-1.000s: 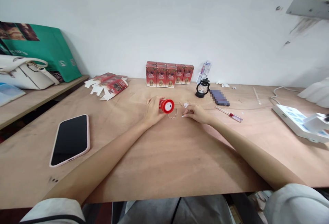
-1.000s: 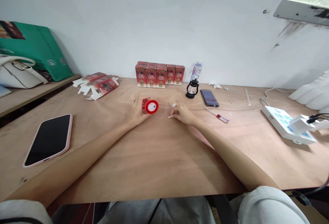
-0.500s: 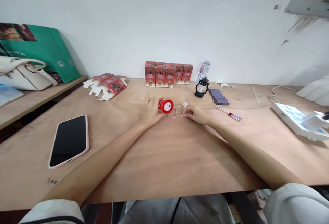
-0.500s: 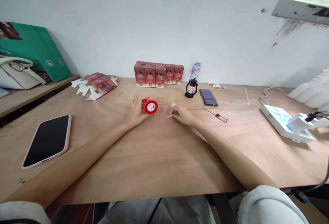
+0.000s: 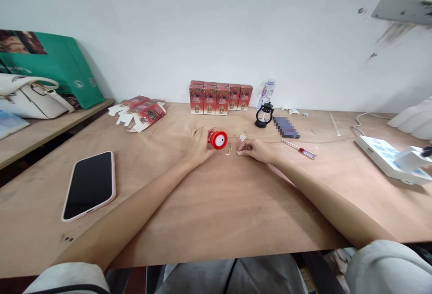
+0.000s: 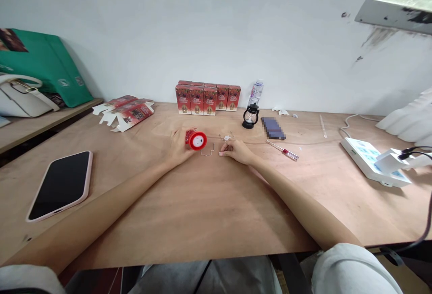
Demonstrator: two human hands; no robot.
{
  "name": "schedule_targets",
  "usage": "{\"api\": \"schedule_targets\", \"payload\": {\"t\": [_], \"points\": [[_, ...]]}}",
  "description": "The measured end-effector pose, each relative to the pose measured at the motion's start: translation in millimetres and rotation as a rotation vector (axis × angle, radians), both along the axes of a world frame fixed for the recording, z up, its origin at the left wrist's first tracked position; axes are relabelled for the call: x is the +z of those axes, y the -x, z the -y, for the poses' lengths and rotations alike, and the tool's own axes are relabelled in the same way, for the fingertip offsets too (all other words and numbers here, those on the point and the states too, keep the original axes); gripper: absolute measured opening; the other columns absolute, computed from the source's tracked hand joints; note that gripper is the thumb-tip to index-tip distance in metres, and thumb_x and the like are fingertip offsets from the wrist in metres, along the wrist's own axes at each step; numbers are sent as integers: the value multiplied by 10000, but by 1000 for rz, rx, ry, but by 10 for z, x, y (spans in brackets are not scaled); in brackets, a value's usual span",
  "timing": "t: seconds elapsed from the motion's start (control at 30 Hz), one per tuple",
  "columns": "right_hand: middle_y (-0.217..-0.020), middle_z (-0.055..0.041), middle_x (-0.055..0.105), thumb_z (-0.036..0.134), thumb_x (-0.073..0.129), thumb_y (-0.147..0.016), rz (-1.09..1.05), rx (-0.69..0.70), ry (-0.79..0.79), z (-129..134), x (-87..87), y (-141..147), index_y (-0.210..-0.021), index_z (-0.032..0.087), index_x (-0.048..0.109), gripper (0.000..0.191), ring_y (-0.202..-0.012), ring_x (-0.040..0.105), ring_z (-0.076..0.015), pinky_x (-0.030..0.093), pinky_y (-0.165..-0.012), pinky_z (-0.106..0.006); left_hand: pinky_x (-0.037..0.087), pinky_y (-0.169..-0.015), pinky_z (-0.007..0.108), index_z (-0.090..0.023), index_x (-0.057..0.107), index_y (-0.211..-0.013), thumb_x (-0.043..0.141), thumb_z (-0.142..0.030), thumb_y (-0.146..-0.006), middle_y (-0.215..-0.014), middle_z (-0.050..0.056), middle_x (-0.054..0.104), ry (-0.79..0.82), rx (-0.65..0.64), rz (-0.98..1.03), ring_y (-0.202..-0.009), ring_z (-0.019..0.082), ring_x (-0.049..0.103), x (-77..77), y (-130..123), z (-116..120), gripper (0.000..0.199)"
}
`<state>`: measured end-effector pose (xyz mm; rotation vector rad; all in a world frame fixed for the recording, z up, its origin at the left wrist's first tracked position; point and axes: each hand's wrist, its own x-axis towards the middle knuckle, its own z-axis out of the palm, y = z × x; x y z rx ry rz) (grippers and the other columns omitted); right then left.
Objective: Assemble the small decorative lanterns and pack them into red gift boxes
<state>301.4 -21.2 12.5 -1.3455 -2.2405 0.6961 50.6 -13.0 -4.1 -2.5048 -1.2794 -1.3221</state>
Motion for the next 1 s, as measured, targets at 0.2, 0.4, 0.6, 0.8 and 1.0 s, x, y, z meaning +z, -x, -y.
{"api": "schedule_targets", "payload": {"t": [0.2, 0.4, 0.6, 0.8, 1.0], "points": [[-719, -11, 634, 302, 676, -788, 51, -21, 7, 15, 16, 22, -773, 157, 675, 146, -668, 526, -128, 380, -635, -248, 420, -912, 424, -223, 431, -1129, 724, -285, -723, -1160, 97, 657, -12, -8, 3, -1085, 276, 626, -11, -3, -9, 505], [-824, -46, 644, 245, 560, -886, 235, 7, -62, 91, 63, 42, -853, 171, 628, 106, -749, 576, -156, 404, -684, -260, 423, -897, 419, -215, 430, -1130, 733, -265, -715, -1158, 102, 655, -49, -16, 2, -1061, 274, 632, -31, 6, -16, 516], [-957, -100, 643, 220, 482, -934, 378, 30, -144, 175, 99, 80, -916, 159, 587, 123, -861, 606, -191, 443, -763, -292, 421, -902, 419, -220, 426, -1130, 721, -262, -723, -1168, 104, 651, -39, -16, 0, -1070, 272, 628, -18, 8, -10, 505], [-1006, -118, 667, 208, 461, -945, 410, 17, -208, 250, 82, 96, -953, 150, 595, 146, -900, 634, -206, 473, -786, -309, 416, -910, 416, -215, 423, -1149, 732, -269, -716, -1180, 106, 646, -30, -16, -6, -1083, 271, 621, -30, 11, -14, 534], [-1018, -105, 699, 216, 441, -963, 447, 127, -338, 149, 98, -55, -989, 167, 674, 239, -931, 656, -206, 480, -804, -304, 409, -923, 416, -218, 422, -1156, 721, -257, -718, -1190, 102, 639, -32, -15, -8, -1106, 271, 611, -54, 12, -33, 531]]}}
